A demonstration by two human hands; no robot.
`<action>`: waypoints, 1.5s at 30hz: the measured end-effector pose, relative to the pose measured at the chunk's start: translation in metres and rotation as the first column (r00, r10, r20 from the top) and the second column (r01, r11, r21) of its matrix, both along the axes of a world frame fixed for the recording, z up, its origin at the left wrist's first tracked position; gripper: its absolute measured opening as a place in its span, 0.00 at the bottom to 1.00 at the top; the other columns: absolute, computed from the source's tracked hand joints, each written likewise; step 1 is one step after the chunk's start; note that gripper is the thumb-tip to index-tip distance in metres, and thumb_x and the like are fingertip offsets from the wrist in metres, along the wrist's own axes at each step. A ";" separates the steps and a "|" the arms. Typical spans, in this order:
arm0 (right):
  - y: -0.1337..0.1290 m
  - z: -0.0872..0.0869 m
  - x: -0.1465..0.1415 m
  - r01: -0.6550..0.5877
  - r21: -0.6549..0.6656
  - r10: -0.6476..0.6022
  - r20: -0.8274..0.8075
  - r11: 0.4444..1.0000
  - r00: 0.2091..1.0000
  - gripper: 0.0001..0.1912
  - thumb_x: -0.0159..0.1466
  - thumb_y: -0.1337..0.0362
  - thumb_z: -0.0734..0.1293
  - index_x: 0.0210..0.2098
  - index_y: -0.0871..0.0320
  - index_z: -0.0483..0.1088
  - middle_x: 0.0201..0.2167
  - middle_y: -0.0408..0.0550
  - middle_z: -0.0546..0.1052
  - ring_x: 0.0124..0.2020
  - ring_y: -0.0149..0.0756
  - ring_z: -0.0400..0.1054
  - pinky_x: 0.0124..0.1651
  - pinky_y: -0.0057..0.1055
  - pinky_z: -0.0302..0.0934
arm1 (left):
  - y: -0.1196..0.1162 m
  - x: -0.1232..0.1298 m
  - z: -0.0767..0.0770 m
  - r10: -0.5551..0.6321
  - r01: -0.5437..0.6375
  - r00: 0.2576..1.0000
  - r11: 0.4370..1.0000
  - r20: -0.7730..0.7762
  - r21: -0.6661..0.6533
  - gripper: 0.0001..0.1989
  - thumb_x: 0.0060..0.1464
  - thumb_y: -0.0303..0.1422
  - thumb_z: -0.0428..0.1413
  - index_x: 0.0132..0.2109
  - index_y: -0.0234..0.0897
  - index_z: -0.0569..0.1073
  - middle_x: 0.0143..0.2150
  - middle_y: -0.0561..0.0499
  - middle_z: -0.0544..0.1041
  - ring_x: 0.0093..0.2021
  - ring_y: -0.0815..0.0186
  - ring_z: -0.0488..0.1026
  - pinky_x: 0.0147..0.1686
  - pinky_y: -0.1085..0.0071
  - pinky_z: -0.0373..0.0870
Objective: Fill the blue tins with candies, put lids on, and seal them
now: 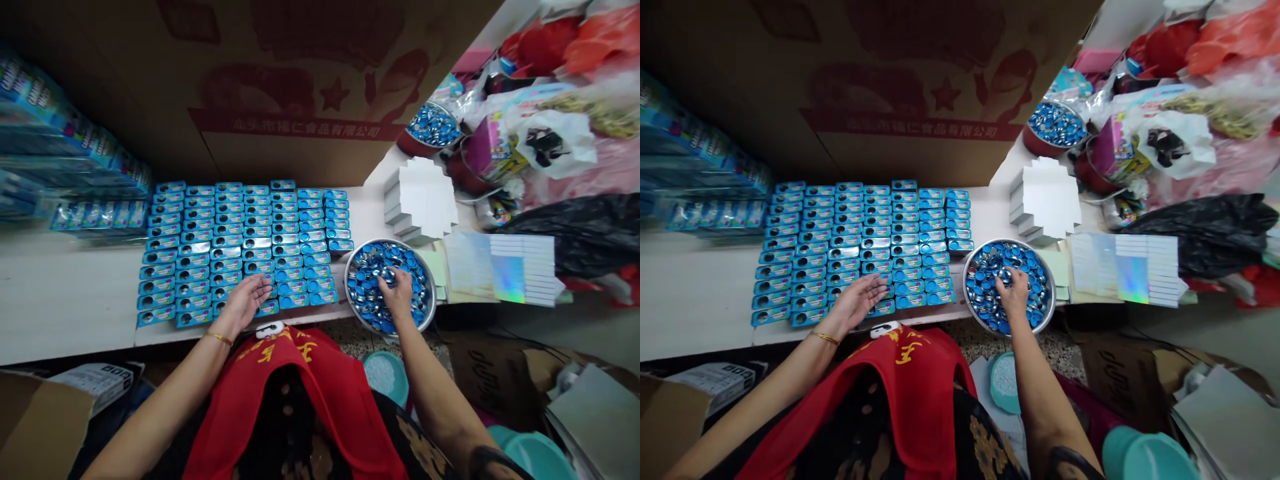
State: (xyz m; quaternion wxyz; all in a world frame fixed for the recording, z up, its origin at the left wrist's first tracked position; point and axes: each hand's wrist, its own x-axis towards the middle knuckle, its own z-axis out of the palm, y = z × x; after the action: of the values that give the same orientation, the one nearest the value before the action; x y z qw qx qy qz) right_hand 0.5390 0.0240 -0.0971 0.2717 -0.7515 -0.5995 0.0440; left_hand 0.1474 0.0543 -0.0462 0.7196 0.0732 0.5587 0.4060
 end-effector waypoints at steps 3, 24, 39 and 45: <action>0.008 0.026 -0.020 -0.044 0.087 0.054 -0.119 0.995 0.991 0.17 0.56 0.58 0.63 0.44 0.57 0.66 0.39 0.49 0.67 0.44 0.39 0.61 0.49 0.40 0.56 | 0.005 0.018 0.006 -0.069 0.073 0.989 0.997 0.130 -0.024 0.09 0.51 0.30 0.54 0.40 0.33 0.72 0.38 0.43 0.76 0.38 0.63 0.74 0.40 0.67 0.69; 0.074 0.055 -0.233 -0.719 -0.013 0.473 -0.745 0.695 0.471 0.14 0.56 0.70 0.62 0.39 0.54 0.73 0.40 0.45 0.74 0.43 0.33 0.67 0.48 0.33 0.60 | 0.019 -0.001 -0.014 0.220 -0.136 0.846 0.970 0.487 -0.202 0.08 0.51 0.32 0.52 0.38 0.34 0.71 0.32 0.45 0.76 0.33 0.60 0.74 0.30 0.64 0.72; 0.093 0.024 -0.223 -0.371 -0.315 -0.321 -0.946 0.874 0.049 0.17 0.41 0.62 0.74 0.29 0.58 0.69 0.28 0.41 0.75 0.29 0.30 0.70 0.33 0.26 0.64 | 0.001 -0.053 -0.008 0.248 -0.210 0.864 0.968 0.438 -0.134 0.12 0.51 0.33 0.51 0.41 0.33 0.72 0.39 0.41 0.75 0.36 0.58 0.74 0.30 0.64 0.71; 0.085 0.041 -0.247 -0.490 -0.218 -0.164 -0.975 0.844 0.152 0.14 0.47 0.60 0.71 0.33 0.57 0.72 0.35 0.45 0.76 0.38 0.35 0.70 0.46 0.35 0.63 | 0.001 -0.042 -0.010 0.223 -0.177 0.848 0.974 0.481 -0.140 0.13 0.51 0.33 0.51 0.43 0.32 0.72 0.40 0.40 0.76 0.38 0.57 0.74 0.32 0.63 0.71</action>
State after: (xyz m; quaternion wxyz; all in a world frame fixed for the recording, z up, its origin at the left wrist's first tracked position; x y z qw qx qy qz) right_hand 0.2922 0.1092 -0.0560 0.3819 -0.5098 -0.3288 0.6973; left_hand 0.1053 0.0555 -0.0563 0.7946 -0.1241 0.3784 0.4583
